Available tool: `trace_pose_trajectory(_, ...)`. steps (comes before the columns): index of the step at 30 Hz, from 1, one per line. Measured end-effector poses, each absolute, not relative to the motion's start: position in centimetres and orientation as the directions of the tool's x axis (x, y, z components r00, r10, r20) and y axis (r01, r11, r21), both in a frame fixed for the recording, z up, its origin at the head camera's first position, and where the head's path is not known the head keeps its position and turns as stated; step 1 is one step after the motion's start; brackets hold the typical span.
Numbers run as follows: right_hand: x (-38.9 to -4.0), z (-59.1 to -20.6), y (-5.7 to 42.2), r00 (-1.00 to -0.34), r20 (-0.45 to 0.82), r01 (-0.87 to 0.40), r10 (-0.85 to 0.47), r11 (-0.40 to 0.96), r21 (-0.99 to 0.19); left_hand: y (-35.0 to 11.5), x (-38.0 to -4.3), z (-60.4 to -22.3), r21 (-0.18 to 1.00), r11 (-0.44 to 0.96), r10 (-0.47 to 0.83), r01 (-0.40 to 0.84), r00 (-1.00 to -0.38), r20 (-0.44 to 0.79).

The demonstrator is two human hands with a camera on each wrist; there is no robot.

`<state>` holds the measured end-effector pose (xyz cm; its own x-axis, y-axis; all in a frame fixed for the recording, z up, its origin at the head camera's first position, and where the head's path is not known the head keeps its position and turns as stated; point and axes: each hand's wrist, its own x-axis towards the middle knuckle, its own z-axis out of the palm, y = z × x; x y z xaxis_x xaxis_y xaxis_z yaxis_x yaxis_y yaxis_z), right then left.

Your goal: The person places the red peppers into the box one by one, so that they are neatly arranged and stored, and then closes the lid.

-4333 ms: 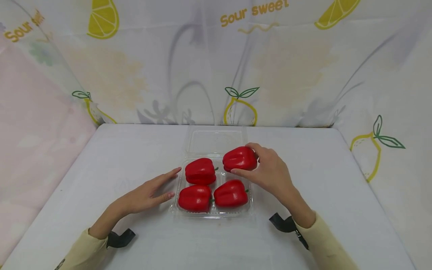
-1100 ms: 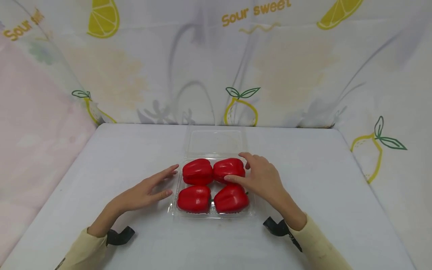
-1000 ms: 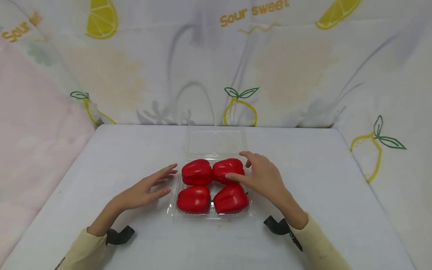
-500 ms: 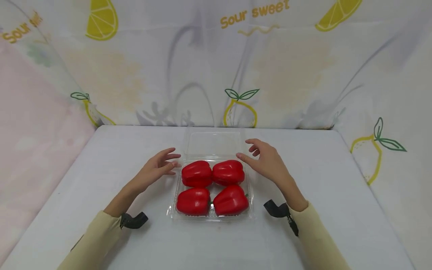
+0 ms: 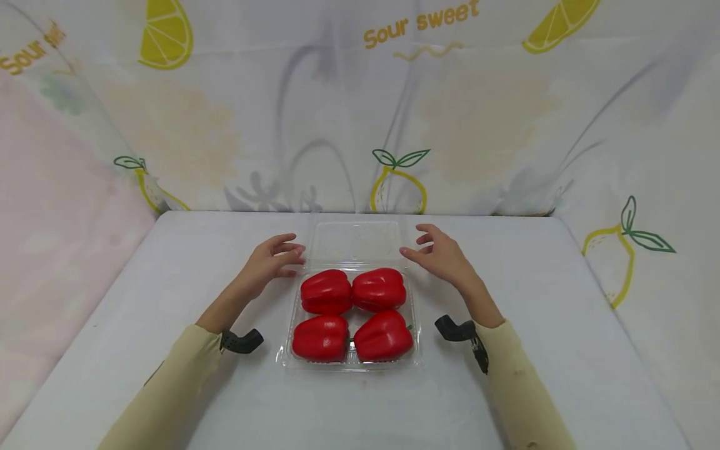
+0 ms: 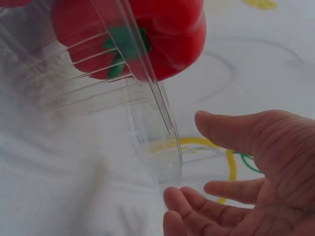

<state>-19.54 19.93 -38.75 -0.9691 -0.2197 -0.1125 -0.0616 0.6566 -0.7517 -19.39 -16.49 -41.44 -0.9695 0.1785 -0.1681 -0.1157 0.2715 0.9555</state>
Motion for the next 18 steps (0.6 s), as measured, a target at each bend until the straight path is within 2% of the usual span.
trace_pose_trajectory(8, -20.46, -39.53, 20.3, -0.934, -0.236, 0.078, -0.267, 0.494, -0.866, -15.71, -20.06, -41.16, 0.955, 0.202, 0.114, -0.217, -0.963, -0.243)
trace_pose_trajectory(14, -20.6, -39.69, 20.21, -0.912, -0.277, 0.164, -0.302, 0.35, -0.922, -15.57, -20.17, -40.89, 0.962, 0.139, 0.093, -0.233, -0.965, -0.247)
trace_pose_trajectory(18, -20.63, -39.65, 20.12, -0.914, -0.272, 0.176, -0.299, 0.311, -0.934, -15.57, -20.16, -40.69, 0.968, 0.122, 0.085, -0.218, -0.97, -0.229)
